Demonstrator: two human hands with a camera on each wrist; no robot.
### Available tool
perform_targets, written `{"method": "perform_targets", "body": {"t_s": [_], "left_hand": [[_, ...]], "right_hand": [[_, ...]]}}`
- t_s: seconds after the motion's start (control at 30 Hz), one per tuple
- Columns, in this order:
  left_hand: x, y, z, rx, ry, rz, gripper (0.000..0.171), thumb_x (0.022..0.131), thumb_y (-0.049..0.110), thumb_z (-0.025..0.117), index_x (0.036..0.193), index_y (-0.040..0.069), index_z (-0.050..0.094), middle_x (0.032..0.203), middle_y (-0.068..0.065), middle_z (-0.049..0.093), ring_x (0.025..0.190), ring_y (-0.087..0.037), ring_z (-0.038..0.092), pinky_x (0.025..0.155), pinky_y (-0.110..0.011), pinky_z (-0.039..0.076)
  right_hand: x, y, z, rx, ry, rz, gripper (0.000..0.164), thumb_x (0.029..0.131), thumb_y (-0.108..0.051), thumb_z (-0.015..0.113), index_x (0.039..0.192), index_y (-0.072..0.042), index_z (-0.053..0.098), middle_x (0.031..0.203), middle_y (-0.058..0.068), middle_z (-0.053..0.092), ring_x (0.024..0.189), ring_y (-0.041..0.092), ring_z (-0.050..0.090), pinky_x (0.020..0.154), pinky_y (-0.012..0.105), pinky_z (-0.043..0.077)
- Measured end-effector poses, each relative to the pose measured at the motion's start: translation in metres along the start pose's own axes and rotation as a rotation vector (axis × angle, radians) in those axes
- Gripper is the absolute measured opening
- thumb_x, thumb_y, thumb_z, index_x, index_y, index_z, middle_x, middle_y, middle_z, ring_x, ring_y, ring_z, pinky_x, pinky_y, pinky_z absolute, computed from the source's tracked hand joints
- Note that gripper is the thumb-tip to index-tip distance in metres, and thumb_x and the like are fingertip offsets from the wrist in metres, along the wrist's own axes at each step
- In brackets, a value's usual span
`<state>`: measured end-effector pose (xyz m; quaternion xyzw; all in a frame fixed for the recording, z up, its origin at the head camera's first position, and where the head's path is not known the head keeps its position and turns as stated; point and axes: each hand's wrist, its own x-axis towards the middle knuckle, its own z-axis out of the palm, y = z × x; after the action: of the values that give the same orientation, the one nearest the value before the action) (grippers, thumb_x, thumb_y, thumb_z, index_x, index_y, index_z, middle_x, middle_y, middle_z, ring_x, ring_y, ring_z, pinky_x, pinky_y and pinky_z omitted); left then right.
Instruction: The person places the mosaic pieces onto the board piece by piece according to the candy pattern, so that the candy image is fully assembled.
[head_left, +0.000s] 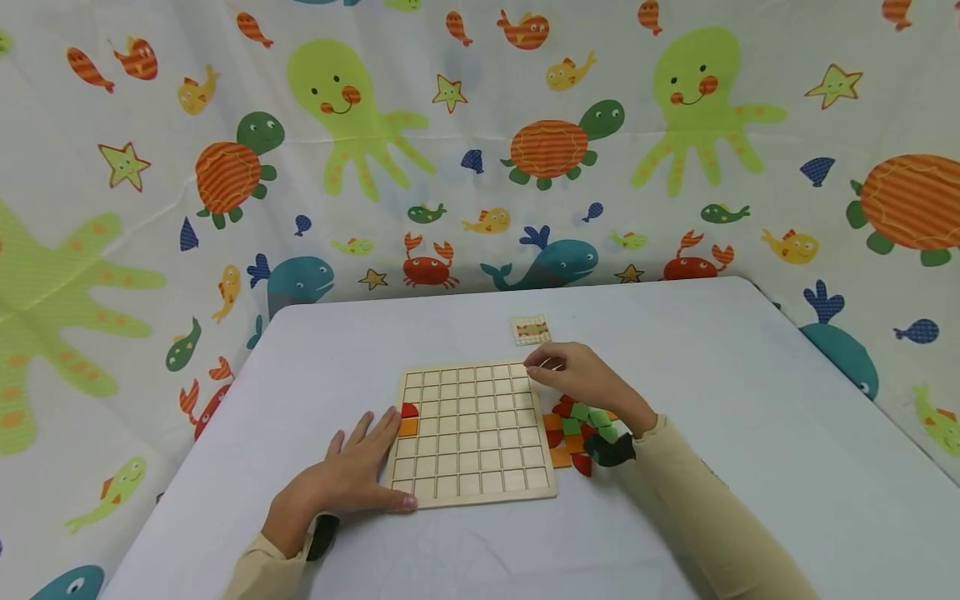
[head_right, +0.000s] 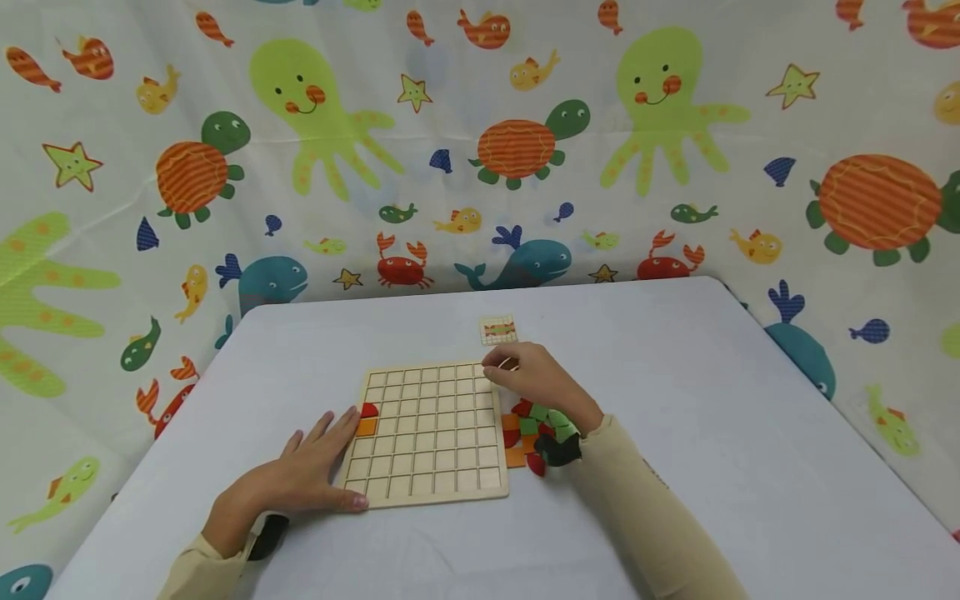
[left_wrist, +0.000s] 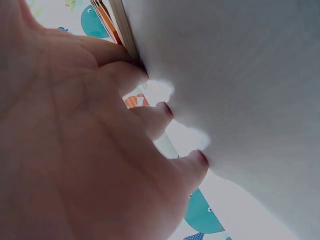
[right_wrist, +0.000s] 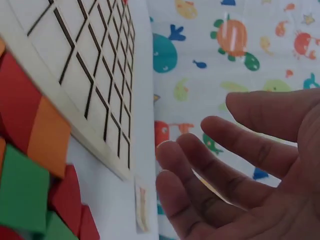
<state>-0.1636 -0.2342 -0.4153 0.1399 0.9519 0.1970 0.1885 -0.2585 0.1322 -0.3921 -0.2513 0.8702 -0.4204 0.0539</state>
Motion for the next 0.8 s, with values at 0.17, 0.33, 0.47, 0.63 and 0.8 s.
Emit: {"method": "perform_targets", "body": {"t_s": [0.17,0.33,0.47,0.63,0.8], "left_hand": [[-0.001,0.001,-0.001,0.0,-0.002,-0.001,0.134,0.077,0.063,0.09,0.169,-0.004,0.019,0.176,-0.023,0.014,0.16,-0.053,0.003,0.118,-0.08,0.0],[-0.002,0.002,-0.002,-0.002,0.001,-0.008,0.135,0.075,0.063,0.09,0.169,-0.003,0.019,0.176,-0.023,0.014,0.16,-0.053,0.003,0.118,-0.08,0.0],[-0.001,0.001,-0.001,0.004,0.004,-0.002,0.135,0.075,0.063,0.09,0.169,-0.003,0.019,0.176,-0.023,0.015,0.159,-0.053,0.003,0.118,-0.081,0.0],[-0.001,0.001,0.0,0.008,0.009,0.005,0.134,0.076,0.062,0.089,0.169,-0.004,0.019,0.176,-0.023,0.015,0.16,-0.053,0.004,0.118,-0.081,0.001],[-0.001,0.0,0.001,-0.005,0.018,0.013,0.135,0.075,0.063,0.09,0.169,-0.003,0.019,0.176,-0.023,0.015,0.16,-0.053,0.004,0.118,-0.081,0.001]], "right_hand": [[-0.003,0.01,-0.015,-0.034,-0.053,0.012,0.031,0.107,-0.018,0.066,0.128,0.003,0.073,0.124,0.013,0.073,0.113,0.032,0.067,0.102,0.051,0.056],[-0.009,0.023,-0.033,-0.053,-0.09,0.103,0.033,0.106,-0.018,0.067,0.132,0.002,0.071,0.125,0.014,0.072,0.116,0.034,0.064,0.099,0.05,0.058],[-0.013,0.038,-0.047,-0.07,-0.1,0.179,0.034,0.104,-0.017,0.07,0.133,0.003,0.071,0.123,0.014,0.071,0.115,0.034,0.063,0.101,0.052,0.056],[-0.019,0.056,-0.06,-0.083,-0.129,0.253,0.032,0.102,-0.015,0.072,0.128,0.003,0.07,0.116,0.013,0.071,0.107,0.032,0.064,0.1,0.054,0.055],[-0.025,0.068,-0.068,-0.086,-0.163,0.316,0.028,0.1,-0.016,0.074,0.12,0.003,0.071,0.11,0.011,0.071,0.104,0.031,0.062,0.099,0.051,0.054]]}}
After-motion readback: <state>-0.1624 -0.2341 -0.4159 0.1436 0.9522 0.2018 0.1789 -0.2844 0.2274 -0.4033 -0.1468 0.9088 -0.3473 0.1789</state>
